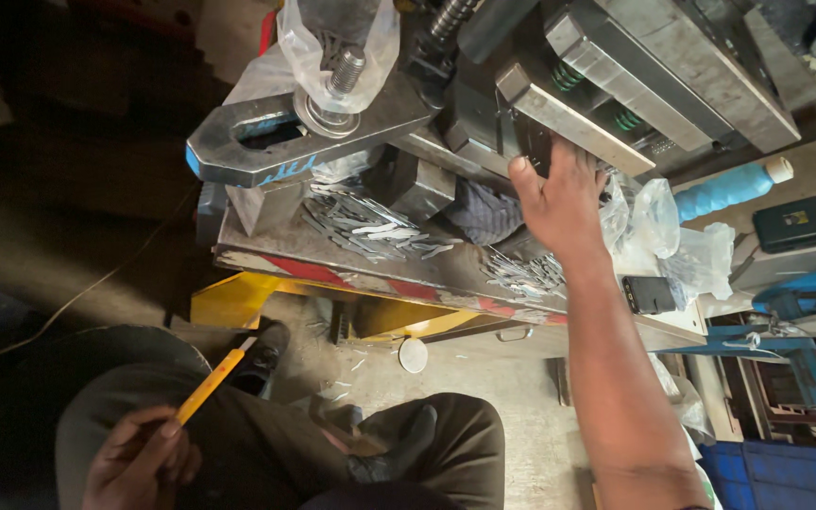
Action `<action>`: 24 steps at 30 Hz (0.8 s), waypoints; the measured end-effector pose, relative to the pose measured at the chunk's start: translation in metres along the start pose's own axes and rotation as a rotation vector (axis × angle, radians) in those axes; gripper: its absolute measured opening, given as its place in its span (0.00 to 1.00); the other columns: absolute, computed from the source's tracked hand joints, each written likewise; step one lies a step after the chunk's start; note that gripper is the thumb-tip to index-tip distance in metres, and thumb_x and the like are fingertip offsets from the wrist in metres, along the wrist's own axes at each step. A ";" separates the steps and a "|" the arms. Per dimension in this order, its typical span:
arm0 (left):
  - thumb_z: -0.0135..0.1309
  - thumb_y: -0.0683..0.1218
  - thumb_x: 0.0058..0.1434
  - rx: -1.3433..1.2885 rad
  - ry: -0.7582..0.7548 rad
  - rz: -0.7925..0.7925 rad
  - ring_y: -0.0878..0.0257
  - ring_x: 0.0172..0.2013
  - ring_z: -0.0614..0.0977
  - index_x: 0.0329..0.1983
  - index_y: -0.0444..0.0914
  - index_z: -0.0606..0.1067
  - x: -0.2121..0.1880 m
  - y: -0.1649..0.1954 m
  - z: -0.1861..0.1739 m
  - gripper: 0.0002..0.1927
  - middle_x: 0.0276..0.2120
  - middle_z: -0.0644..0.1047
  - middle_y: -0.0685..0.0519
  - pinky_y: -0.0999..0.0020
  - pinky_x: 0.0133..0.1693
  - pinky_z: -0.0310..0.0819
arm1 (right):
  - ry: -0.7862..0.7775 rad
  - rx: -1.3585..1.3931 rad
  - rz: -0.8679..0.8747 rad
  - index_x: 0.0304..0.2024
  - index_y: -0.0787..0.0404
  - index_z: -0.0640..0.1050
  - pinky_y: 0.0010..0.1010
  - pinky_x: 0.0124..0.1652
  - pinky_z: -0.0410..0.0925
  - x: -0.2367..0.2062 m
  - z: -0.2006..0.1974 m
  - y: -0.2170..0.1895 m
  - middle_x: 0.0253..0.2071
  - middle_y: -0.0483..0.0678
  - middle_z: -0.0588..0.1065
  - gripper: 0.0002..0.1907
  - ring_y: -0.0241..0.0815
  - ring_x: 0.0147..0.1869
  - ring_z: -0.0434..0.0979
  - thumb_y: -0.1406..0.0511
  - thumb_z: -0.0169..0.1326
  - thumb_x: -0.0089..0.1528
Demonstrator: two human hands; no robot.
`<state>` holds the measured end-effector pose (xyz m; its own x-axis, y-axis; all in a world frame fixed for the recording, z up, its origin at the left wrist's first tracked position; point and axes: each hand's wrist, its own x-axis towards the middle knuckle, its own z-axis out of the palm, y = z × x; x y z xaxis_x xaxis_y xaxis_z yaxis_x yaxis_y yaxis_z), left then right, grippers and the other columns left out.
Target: The person operates a manual press machine to shape small metal pieces. They repeatedly place a metal piece into the press, pull the lever to activate the press, and then remove the shaped piece, continuing this cycle throughout the clip.
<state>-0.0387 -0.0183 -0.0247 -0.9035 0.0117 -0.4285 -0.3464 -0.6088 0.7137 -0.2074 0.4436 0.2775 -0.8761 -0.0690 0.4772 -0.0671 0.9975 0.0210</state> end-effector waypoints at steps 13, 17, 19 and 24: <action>0.48 0.34 0.65 0.025 -0.009 0.005 0.63 0.18 0.66 0.47 0.33 0.76 0.004 -0.002 -0.002 0.10 0.17 0.64 0.51 0.60 0.21 0.64 | -0.123 0.058 0.081 0.71 0.71 0.62 0.56 0.60 0.65 0.001 0.002 0.017 0.60 0.68 0.73 0.41 0.73 0.60 0.74 0.48 0.56 0.69; 0.48 0.34 0.66 -0.084 -0.039 0.036 0.66 0.19 0.66 0.49 0.32 0.76 0.003 -0.006 -0.003 0.11 0.17 0.64 0.53 0.63 0.23 0.65 | -0.007 -0.071 -0.071 0.69 0.73 0.63 0.55 0.58 0.64 0.001 0.003 0.010 0.61 0.69 0.72 0.43 0.72 0.61 0.72 0.49 0.62 0.66; 0.48 0.33 0.65 -0.052 -0.004 0.035 0.65 0.18 0.67 0.48 0.31 0.75 0.002 -0.007 -0.003 0.09 0.18 0.65 0.52 0.63 0.22 0.65 | 0.032 -0.093 -0.126 0.68 0.72 0.65 0.54 0.60 0.65 0.001 0.003 0.008 0.60 0.68 0.72 0.43 0.71 0.63 0.72 0.49 0.65 0.64; 0.48 0.33 0.66 -0.046 -0.076 0.153 0.66 0.16 0.66 0.49 0.31 0.75 0.001 -0.008 0.000 0.10 0.16 0.66 0.52 0.63 0.19 0.64 | -0.002 -0.090 -0.055 0.68 0.71 0.65 0.54 0.61 0.64 0.003 0.004 0.005 0.60 0.65 0.72 0.46 0.68 0.64 0.71 0.47 0.67 0.61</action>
<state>-0.0368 -0.0134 -0.0311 -0.9619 -0.0248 -0.2724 -0.1930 -0.6439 0.7404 -0.2128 0.4485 0.2753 -0.8733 -0.1237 0.4712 -0.0721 0.9894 0.1262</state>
